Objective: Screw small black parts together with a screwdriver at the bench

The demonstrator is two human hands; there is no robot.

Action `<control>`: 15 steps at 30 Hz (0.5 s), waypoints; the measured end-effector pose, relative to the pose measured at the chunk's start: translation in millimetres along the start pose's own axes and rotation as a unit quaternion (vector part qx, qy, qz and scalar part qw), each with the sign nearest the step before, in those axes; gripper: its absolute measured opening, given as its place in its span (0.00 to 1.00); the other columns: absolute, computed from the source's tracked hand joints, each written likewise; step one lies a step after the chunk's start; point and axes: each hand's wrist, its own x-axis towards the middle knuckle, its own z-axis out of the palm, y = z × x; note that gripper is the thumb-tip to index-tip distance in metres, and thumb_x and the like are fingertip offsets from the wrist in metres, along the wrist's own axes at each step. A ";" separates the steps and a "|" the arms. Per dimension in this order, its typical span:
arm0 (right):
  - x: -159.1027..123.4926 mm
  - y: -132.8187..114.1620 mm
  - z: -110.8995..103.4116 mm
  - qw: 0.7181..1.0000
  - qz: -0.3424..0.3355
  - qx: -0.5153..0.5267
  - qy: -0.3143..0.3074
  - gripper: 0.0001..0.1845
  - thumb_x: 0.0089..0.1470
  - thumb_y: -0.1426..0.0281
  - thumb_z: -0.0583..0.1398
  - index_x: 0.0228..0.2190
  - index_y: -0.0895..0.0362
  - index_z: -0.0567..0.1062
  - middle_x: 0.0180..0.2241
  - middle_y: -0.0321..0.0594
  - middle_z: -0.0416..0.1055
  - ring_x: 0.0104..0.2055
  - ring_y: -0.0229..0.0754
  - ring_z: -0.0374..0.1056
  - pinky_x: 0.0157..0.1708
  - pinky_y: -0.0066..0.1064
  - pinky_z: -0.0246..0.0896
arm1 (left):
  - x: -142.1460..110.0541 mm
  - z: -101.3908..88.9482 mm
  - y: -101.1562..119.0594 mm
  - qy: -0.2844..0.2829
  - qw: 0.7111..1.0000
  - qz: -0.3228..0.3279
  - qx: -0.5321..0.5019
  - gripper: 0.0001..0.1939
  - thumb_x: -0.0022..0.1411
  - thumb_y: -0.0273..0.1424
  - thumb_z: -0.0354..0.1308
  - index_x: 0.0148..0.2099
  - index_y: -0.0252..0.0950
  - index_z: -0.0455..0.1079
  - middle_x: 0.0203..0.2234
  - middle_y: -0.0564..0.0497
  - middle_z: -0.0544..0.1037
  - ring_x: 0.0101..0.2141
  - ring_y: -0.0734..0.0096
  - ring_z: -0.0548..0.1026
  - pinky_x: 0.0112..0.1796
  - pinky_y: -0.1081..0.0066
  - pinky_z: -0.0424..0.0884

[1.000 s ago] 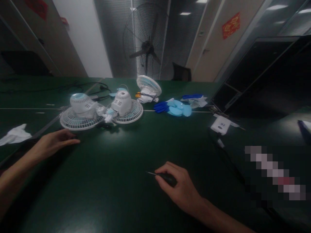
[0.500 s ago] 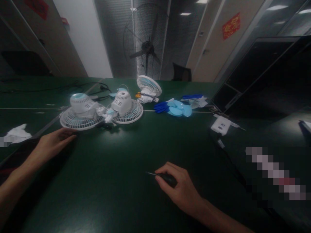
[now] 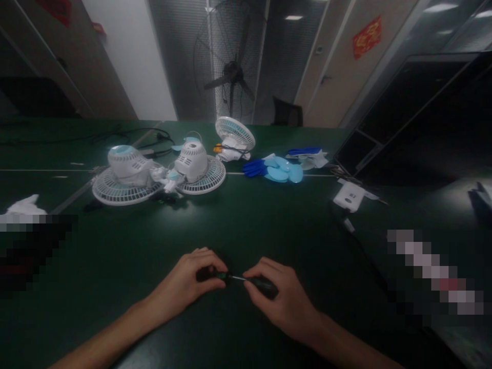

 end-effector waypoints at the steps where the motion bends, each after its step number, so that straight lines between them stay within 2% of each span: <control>1: -0.3 0.0 0.3 1.000 -0.002 -0.002 -0.005 0.05 0.60 0.73 0.63 0.37 0.55 0.81 0.33 0.38 0.76 0.33 0.41 0.74 0.35 0.33 0.64 | -1.2 1.2 0.5 0.003 1.000 0.004 0.000 0.06 0.63 0.32 0.69 0.42 0.40 0.79 0.35 0.52 0.79 0.37 0.66 0.75 0.42 0.68 0.66; 10: 0.6 -0.5 5.2 1.000 -0.011 -0.001 -0.018 0.05 0.62 0.72 0.63 0.39 0.53 0.80 0.35 0.37 0.77 0.36 0.41 0.75 0.37 0.33 0.64 | -2.4 6.2 -0.4 -0.001 0.999 0.034 -0.007 0.06 0.63 0.31 0.69 0.43 0.39 0.79 0.35 0.51 0.80 0.38 0.66 0.75 0.43 0.66 0.67; 15: 1.6 -0.9 3.2 0.999 -0.006 0.029 0.026 0.06 0.62 0.73 0.63 0.41 0.54 0.79 0.35 0.37 0.77 0.36 0.42 0.75 0.37 0.33 0.65 | -3.8 3.6 0.0 -0.007 0.999 0.032 -0.012 0.07 0.64 0.31 0.68 0.45 0.39 0.78 0.37 0.51 0.79 0.39 0.67 0.76 0.42 0.68 0.70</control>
